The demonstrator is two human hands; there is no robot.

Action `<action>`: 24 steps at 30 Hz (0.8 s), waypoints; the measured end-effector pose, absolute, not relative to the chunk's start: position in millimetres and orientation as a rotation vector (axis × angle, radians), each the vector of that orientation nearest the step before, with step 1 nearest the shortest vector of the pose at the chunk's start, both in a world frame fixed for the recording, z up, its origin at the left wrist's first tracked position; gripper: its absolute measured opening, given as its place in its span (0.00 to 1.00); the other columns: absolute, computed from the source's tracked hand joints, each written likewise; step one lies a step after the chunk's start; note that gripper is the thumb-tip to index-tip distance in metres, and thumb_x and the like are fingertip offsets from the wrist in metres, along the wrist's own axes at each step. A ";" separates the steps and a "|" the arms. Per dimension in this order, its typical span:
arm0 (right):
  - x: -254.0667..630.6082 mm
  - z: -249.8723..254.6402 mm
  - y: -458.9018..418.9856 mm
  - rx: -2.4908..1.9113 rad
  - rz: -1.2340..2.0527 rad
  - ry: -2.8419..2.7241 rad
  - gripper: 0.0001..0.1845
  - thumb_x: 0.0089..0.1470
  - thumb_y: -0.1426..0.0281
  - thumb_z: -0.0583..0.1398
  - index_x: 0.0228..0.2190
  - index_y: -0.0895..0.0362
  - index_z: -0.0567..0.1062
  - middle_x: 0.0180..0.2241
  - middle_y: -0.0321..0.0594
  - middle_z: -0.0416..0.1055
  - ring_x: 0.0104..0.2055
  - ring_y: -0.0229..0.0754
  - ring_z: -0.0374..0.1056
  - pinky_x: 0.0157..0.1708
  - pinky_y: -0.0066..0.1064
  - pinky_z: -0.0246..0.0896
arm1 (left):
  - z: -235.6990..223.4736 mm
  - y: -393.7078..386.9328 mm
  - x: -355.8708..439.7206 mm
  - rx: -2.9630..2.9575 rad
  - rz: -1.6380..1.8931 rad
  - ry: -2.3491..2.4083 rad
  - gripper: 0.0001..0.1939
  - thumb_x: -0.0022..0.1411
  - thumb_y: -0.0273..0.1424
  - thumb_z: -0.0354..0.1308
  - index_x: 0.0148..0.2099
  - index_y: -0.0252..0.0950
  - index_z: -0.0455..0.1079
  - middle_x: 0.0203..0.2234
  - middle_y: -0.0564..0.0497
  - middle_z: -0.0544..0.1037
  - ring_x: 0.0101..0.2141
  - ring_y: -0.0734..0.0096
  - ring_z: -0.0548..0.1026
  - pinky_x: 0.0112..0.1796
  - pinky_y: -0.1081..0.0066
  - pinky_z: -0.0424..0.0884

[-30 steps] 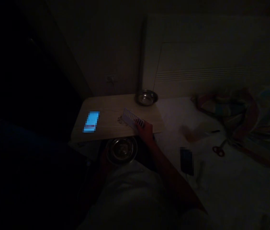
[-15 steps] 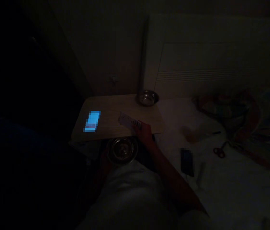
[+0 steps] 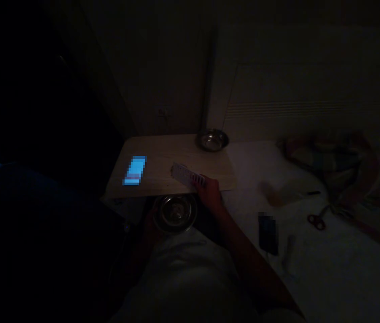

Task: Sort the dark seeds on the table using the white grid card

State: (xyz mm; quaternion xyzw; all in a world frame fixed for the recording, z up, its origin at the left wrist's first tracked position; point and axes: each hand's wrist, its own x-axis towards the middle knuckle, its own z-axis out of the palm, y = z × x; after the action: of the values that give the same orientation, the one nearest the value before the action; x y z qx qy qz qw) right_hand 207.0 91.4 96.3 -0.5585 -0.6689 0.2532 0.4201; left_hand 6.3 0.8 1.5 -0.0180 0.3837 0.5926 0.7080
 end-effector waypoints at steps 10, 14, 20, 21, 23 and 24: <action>203.8 94.7 87.5 -1.384 0.672 -1.706 0.14 0.49 0.63 0.59 0.34 0.58 0.78 0.31 0.41 0.77 0.29 0.43 0.71 0.28 0.30 0.63 | 15.2 -7.9 6.9 0.100 1.524 0.935 0.16 0.52 0.33 0.58 0.45 0.39 0.72 0.39 0.48 0.78 0.49 0.56 0.71 0.50 0.58 0.65; 201.4 91.9 84.7 -1.357 0.724 -1.711 0.14 0.49 0.63 0.59 0.34 0.58 0.78 0.31 0.40 0.77 0.30 0.43 0.71 0.30 0.30 0.63 | 12.0 -15.0 3.9 0.060 1.577 1.010 0.19 0.51 0.30 0.57 0.47 0.40 0.71 0.42 0.49 0.77 0.52 0.58 0.68 0.52 0.59 0.62; 189.6 87.3 87.8 -1.306 0.797 -1.724 0.14 0.48 0.62 0.60 0.34 0.57 0.78 0.33 0.41 0.77 0.32 0.44 0.71 0.33 0.32 0.64 | 16.3 -5.2 -2.4 -0.071 1.424 0.978 0.15 0.53 0.35 0.57 0.42 0.37 0.72 0.37 0.44 0.79 0.50 0.51 0.69 0.50 0.54 0.64; 187.1 87.3 88.3 -1.298 0.811 -1.729 0.14 0.48 0.62 0.60 0.34 0.57 0.78 0.33 0.40 0.77 0.32 0.44 0.71 0.33 0.32 0.64 | 19.0 -4.9 -2.8 -0.074 1.412 0.958 0.14 0.53 0.36 0.57 0.42 0.37 0.72 0.37 0.44 0.79 0.51 0.51 0.69 0.50 0.54 0.64; 183.1 87.6 88.5 -1.277 0.824 -1.755 0.13 0.48 0.62 0.60 0.32 0.57 0.78 0.32 0.40 0.77 0.31 0.44 0.71 0.32 0.32 0.64 | 24.6 -6.8 -2.4 -0.042 1.429 0.925 0.14 0.52 0.37 0.58 0.41 0.38 0.73 0.39 0.44 0.79 0.52 0.50 0.67 0.50 0.54 0.64; 181.8 87.8 88.1 -1.260 0.839 -1.779 0.13 0.48 0.62 0.60 0.31 0.57 0.79 0.31 0.39 0.77 0.30 0.43 0.70 0.32 0.32 0.63 | 27.3 -8.8 -1.7 -0.010 1.460 0.919 0.14 0.52 0.36 0.58 0.42 0.39 0.73 0.40 0.45 0.78 0.53 0.50 0.66 0.51 0.54 0.64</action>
State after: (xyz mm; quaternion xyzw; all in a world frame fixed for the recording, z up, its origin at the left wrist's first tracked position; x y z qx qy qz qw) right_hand 181.8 88.1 87.8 -0.4961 -0.7008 0.3303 0.3920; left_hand -1.7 -8.8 27.3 -0.0043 0.4044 0.6429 0.6505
